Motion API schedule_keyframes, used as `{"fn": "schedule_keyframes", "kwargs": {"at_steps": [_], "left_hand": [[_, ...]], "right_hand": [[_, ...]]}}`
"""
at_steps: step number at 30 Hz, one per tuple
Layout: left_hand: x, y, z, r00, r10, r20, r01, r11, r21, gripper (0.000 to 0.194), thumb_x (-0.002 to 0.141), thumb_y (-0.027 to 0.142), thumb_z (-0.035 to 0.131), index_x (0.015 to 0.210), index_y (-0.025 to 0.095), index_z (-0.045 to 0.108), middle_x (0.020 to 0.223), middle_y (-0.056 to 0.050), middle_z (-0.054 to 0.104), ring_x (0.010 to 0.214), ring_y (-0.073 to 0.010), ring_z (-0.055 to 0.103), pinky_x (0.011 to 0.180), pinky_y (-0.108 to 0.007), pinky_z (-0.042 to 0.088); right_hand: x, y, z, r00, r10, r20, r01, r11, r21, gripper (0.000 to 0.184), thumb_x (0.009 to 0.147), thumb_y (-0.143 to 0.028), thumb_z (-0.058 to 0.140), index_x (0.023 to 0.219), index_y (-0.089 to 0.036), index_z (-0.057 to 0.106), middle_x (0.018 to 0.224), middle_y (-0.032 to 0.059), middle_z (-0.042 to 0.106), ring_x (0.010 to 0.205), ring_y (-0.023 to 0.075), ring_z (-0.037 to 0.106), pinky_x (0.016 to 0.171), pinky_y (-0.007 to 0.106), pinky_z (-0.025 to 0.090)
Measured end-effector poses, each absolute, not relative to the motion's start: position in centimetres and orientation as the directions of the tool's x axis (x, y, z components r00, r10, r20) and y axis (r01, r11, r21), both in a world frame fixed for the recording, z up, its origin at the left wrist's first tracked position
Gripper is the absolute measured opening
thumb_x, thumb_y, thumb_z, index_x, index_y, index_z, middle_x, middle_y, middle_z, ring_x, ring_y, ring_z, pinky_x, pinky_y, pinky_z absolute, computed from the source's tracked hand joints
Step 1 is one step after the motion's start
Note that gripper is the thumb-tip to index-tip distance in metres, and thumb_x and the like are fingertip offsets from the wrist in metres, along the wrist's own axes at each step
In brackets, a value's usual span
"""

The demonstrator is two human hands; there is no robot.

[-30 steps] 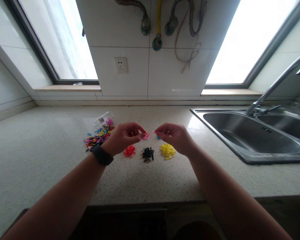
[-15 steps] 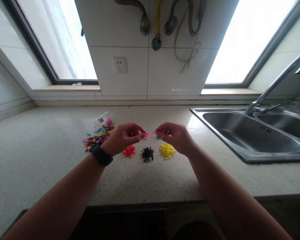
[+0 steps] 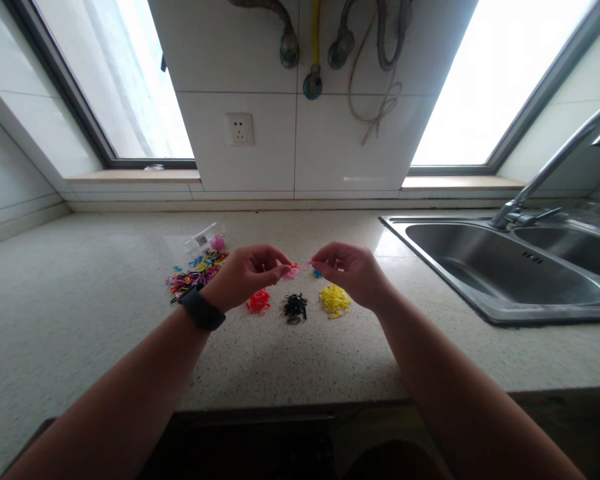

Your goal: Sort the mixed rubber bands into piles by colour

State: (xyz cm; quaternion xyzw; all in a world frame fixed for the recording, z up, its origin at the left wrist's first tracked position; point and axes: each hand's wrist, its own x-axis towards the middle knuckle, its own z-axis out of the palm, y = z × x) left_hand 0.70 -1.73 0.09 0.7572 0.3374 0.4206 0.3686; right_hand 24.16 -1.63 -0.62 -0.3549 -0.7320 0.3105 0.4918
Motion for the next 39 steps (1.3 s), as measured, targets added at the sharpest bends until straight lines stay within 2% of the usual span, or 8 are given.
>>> {"fn": "schedule_keyframes", "kwargs": {"at_steps": [39], "left_hand": [[0.85, -1.87, 0.38, 0.422, 0.816, 0.396, 0.193, -0.507, 0.840, 0.017, 0.086, 0.030, 0.068, 0.088, 0.014, 0.069, 0.064, 0.000, 0.063, 0.056, -0.0074, 0.056, 0.051, -0.017, 0.047]], "right_hand": [[24.14, -1.64, -0.65, -0.263, 0.834, 0.485, 0.214, 0.540, -0.814, 0.013, 0.079, -0.031, 0.073, 0.082, -0.019, 0.069, 0.064, -0.0019, 0.054, 0.057, 0.0101, 0.043, 0.053, 0.028, 0.038]]}}
